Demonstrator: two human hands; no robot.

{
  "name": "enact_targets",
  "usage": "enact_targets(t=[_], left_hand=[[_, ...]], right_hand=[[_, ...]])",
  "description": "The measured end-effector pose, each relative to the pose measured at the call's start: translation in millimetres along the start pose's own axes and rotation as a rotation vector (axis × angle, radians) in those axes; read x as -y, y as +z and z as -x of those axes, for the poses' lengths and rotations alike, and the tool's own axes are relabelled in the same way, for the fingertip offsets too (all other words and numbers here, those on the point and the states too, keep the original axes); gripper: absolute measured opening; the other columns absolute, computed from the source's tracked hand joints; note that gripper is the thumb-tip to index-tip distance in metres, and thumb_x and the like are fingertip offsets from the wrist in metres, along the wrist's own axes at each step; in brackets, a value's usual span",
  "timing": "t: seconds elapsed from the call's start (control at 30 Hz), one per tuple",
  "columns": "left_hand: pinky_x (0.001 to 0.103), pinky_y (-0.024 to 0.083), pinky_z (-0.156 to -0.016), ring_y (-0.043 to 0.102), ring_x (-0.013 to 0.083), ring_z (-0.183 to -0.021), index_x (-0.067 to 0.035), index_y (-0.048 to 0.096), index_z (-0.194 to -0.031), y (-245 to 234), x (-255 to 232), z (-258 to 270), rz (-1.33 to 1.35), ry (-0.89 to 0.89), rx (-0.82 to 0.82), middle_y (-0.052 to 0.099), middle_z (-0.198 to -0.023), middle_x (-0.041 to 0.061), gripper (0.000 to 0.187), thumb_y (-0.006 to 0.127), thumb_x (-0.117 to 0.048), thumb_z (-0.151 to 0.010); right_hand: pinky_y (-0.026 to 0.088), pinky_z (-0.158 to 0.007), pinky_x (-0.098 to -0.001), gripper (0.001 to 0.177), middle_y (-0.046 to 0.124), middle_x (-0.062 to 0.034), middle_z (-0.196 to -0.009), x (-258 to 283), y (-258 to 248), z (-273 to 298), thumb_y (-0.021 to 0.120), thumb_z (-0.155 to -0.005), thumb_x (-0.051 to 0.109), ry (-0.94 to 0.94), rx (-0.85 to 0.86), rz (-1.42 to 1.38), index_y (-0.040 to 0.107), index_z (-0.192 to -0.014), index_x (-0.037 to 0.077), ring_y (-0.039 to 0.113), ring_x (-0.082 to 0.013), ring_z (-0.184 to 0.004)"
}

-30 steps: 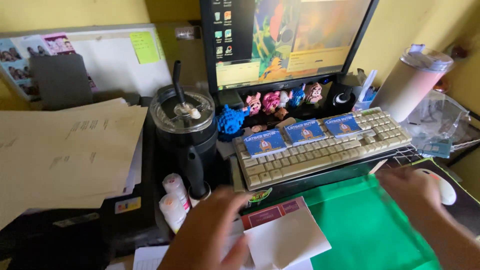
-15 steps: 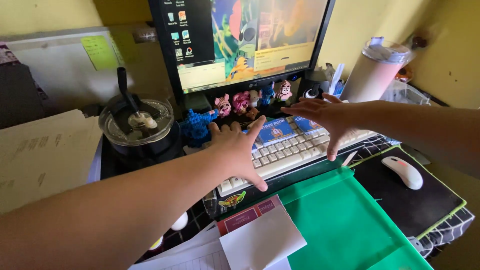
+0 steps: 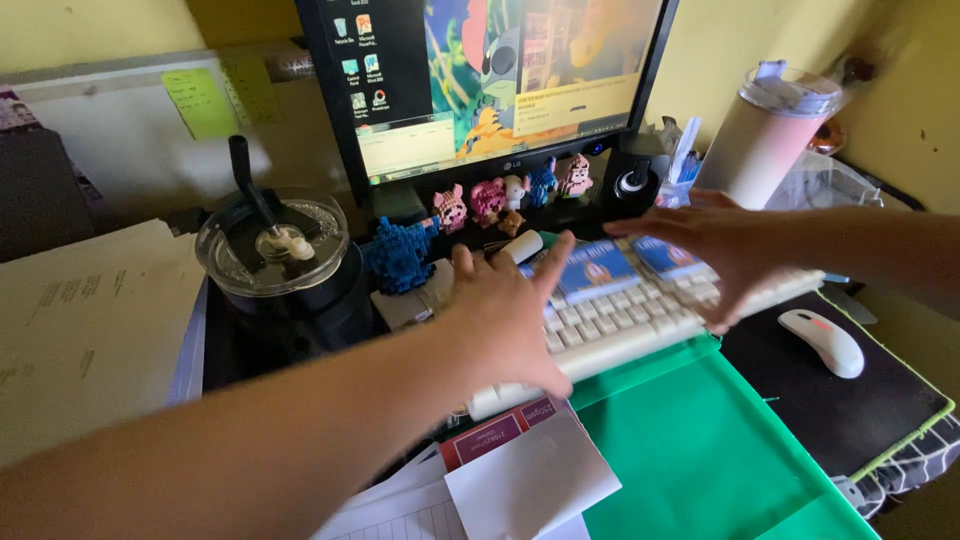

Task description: Cutting papers with a utility knife and ruler, then organizing them into green plastic folders.

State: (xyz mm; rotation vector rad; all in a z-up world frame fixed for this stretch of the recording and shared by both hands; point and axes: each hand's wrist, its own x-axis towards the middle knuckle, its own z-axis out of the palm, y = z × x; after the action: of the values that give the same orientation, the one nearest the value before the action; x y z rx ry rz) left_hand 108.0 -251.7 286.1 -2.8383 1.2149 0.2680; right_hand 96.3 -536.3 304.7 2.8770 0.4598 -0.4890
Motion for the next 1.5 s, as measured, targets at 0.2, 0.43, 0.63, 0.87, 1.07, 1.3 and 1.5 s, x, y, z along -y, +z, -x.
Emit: enact_targets(t=[0.2, 0.43, 0.63, 0.87, 1.07, 1.3, 1.5], left_hand=[[0.07, 0.014, -0.116, 0.05, 0.0478, -0.125, -0.011, -0.01, -0.163, 29.8, -34.1, 33.6, 0.114, 0.063, -0.004, 0.048, -0.133, 0.037, 0.156, 0.088, -0.064, -0.054], [0.072, 0.016, -0.114, 0.054, 0.0506, -0.116, -0.004, -0.009, -0.167, 56.3, -54.5, 55.0, 0.2, 0.126, 0.05, 0.052, -0.121, 0.041, 0.155, 0.084, -0.067, -0.061], [0.07, 0.016, -0.115, 0.052, 0.052, -0.119, -0.006, -0.011, -0.167, 60.2, -56.9, 54.4, 0.198, 0.079, 0.148, 0.05, -0.123, 0.042, 0.155, 0.083, -0.069, -0.061], [0.069, 0.018, -0.113, 0.053, 0.0496, -0.116, -0.002, -0.004, -0.165, 38.5, -43.9, 56.4, 0.215, 0.084, 0.01, 0.051, -0.121, 0.038, 0.153, 0.086, -0.06, -0.055], [0.066, 0.019, -0.113, 0.056, 0.0445, -0.113, -0.005, 0.001, -0.165, 31.9, -38.8, 48.5, 0.201, 0.039, -0.041, 0.054, -0.118, 0.033, 0.15, 0.084, -0.065, -0.055], [0.063, 0.021, -0.112, 0.055, 0.0444, -0.107, -0.003, 0.002, -0.165, 40.2, -37.1, 48.8, 0.229, 0.026, 0.004, 0.052, -0.118, 0.032, 0.148, 0.083, -0.065, -0.058], [0.066, 0.02, -0.113, 0.055, 0.0468, -0.107, -0.006, 0.0, -0.166, 34.6, -35.4, 45.0, 0.244, -0.012, -0.011, 0.051, -0.119, 0.033, 0.147, 0.083, -0.063, -0.058]], right_hand=[[-0.001, -0.128, -0.0585, 0.155, 0.032, 0.0075, -0.166, 39.0, -6.6, 49.0, 0.105, -0.045, 0.034, 0.112, 0.169, 0.01, 0.006, -0.163, 0.043, 0.025, -0.0226, -0.15], [-0.001, -0.13, -0.0545, 0.149, 0.03, 0.0121, -0.165, 58.2, 11.2, 73.8, 0.098, -0.046, 0.036, 0.121, 0.325, -0.036, 0.008, -0.165, 0.043, 0.027, -0.015, -0.152], [-0.004, -0.13, -0.0552, 0.144, 0.029, 0.0113, -0.163, 59.3, 14.7, 76.9, 0.094, -0.05, 0.036, 0.125, 0.343, -0.092, 0.01, -0.166, 0.042, 0.029, -0.015, -0.153], [-0.003, -0.128, -0.0578, 0.148, 0.029, 0.0124, -0.165, 49.1, 4.4, 62.9, 0.099, -0.048, 0.036, 0.12, 0.259, -0.001, 0.008, -0.165, 0.044, 0.024, -0.0183, -0.152], [0.005, -0.128, -0.057, 0.145, 0.029, 0.0153, -0.165, 51.6, -16.7, 52.7, 0.098, -0.048, 0.031, 0.137, 0.242, 0.032, 0.011, -0.164, 0.046, 0.027, -0.0187, -0.151], [0.002, -0.127, -0.0588, 0.146, 0.031, 0.0148, -0.164, 42.5, -6.0, 44.7, 0.098, -0.046, 0.029, 0.038, 0.236, -0.048, 0.013, -0.164, 0.044, 0.029, -0.0169, -0.151], [-0.003, -0.129, -0.0585, 0.148, 0.031, 0.0145, -0.163, 39.9, -14.8, 36.5, 0.099, -0.047, 0.03, 0.076, 0.25, 0.013, 0.01, -0.164, 0.045, 0.027, -0.0155, -0.152]])
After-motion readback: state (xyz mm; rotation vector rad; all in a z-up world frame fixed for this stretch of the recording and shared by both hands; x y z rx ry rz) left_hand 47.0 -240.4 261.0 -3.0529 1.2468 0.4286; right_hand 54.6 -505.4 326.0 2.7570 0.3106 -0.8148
